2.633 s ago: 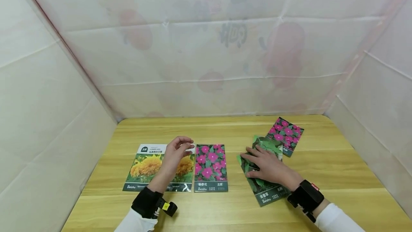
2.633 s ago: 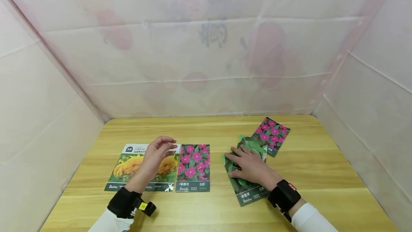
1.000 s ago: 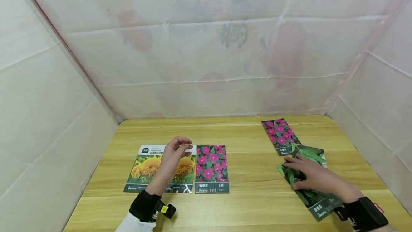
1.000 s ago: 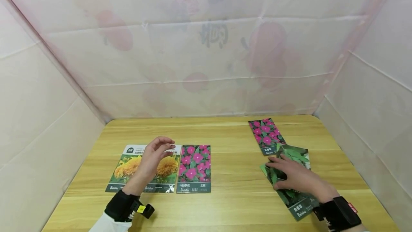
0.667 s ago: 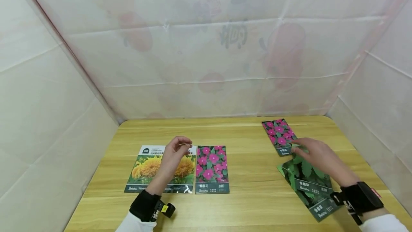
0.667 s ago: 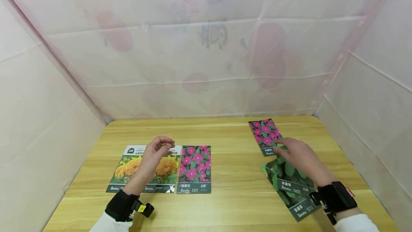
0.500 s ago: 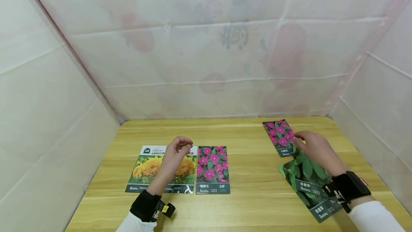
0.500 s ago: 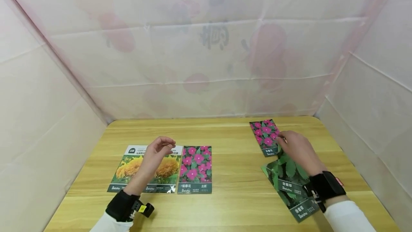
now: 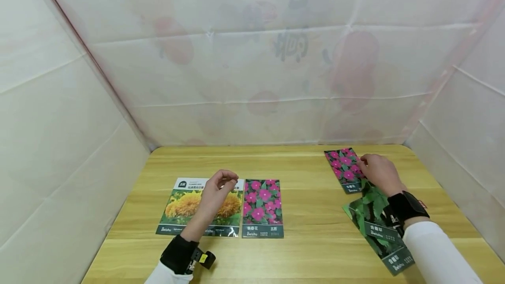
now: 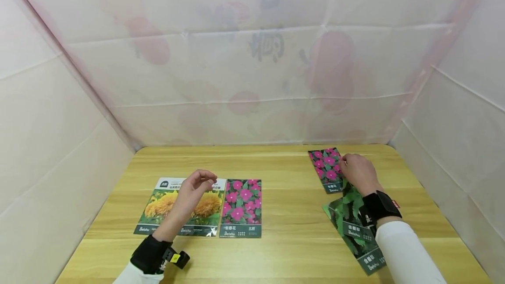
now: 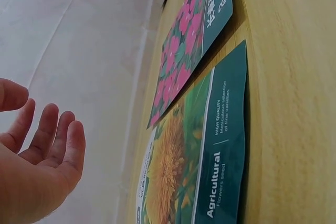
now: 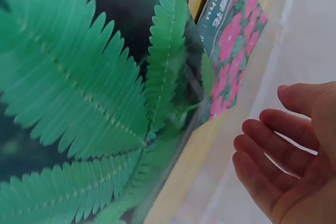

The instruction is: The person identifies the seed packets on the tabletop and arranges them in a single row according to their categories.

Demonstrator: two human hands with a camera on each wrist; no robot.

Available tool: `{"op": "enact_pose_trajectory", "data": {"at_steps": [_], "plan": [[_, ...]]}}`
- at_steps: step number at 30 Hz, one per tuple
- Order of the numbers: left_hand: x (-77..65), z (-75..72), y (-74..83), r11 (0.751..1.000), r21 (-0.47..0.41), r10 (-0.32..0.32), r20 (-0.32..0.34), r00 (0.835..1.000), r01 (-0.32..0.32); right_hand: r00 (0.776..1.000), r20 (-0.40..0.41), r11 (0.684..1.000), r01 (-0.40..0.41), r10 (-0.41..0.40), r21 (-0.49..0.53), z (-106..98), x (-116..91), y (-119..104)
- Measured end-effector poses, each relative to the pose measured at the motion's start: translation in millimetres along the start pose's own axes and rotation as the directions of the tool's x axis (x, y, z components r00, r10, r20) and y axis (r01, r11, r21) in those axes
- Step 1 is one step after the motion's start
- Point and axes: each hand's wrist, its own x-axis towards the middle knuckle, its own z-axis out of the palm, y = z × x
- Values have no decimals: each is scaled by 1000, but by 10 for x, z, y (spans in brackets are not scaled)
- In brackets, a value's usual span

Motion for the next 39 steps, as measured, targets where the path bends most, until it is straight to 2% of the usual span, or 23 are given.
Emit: {"op": "enact_pose_trajectory", "data": {"at_steps": [1, 3, 7, 8, 9, 11, 13, 16, 21, 31, 34, 39], "plan": [[6, -5, -49, 1000, 1, 14, -1, 1000, -14, 1000, 3, 1000, -9, 9, 0, 6, 13, -3], [51, -39, -273, 997, 3, 72, 12, 997, -72, 1000, 0, 1000, -19, 19, 6, 26, 38, 4], [123, -78, -622, 998, 23, 53, 2, 999, -53, 999, -38, 1000, -24, 25, 15, 73, 82, 57], [137, -85, -687, 998, 25, 51, 2, 999, -51, 998, -55, 1000, -23, 24, 12, 81, 92, 73], [133, -80, -688, 999, 35, 42, -4, 999, -42, 997, -69, 1000, -23, 24, 10, 89, 100, 88], [92, -52, -486, 1000, 31, 1, -8, 1000, -1, 995, -91, 1000, -31, 31, 6, 105, 117, 118], [34, -20, -205, 999, 34, -40, -8, 999, 40, 995, -92, 999, -44, 44, 1, 115, 125, 131], [-30, 13, 130, 994, 25, -104, -14, 994, 104, 996, -31, 996, -84, 84, 0, 125, 129, 128], [-16, 8, 85, 994, 36, -98, -10, 995, 99, 991, 70, 994, -111, 112, -14, 153, 105, 99], [-19, 15, 73, 995, 42, -87, -14, 996, 88, 977, 134, 986, -167, 166, -3, 163, 132, 80], [-15, 14, 67, 995, 43, -85, -18, 996, 86, 979, 116, 985, -170, 166, 25, 157, 131, 85], [-15, 17, 64, 995, 36, -89, -20, 996, 89, 984, 22, 978, -177, 176, 106, 139, 129, 90]]}}
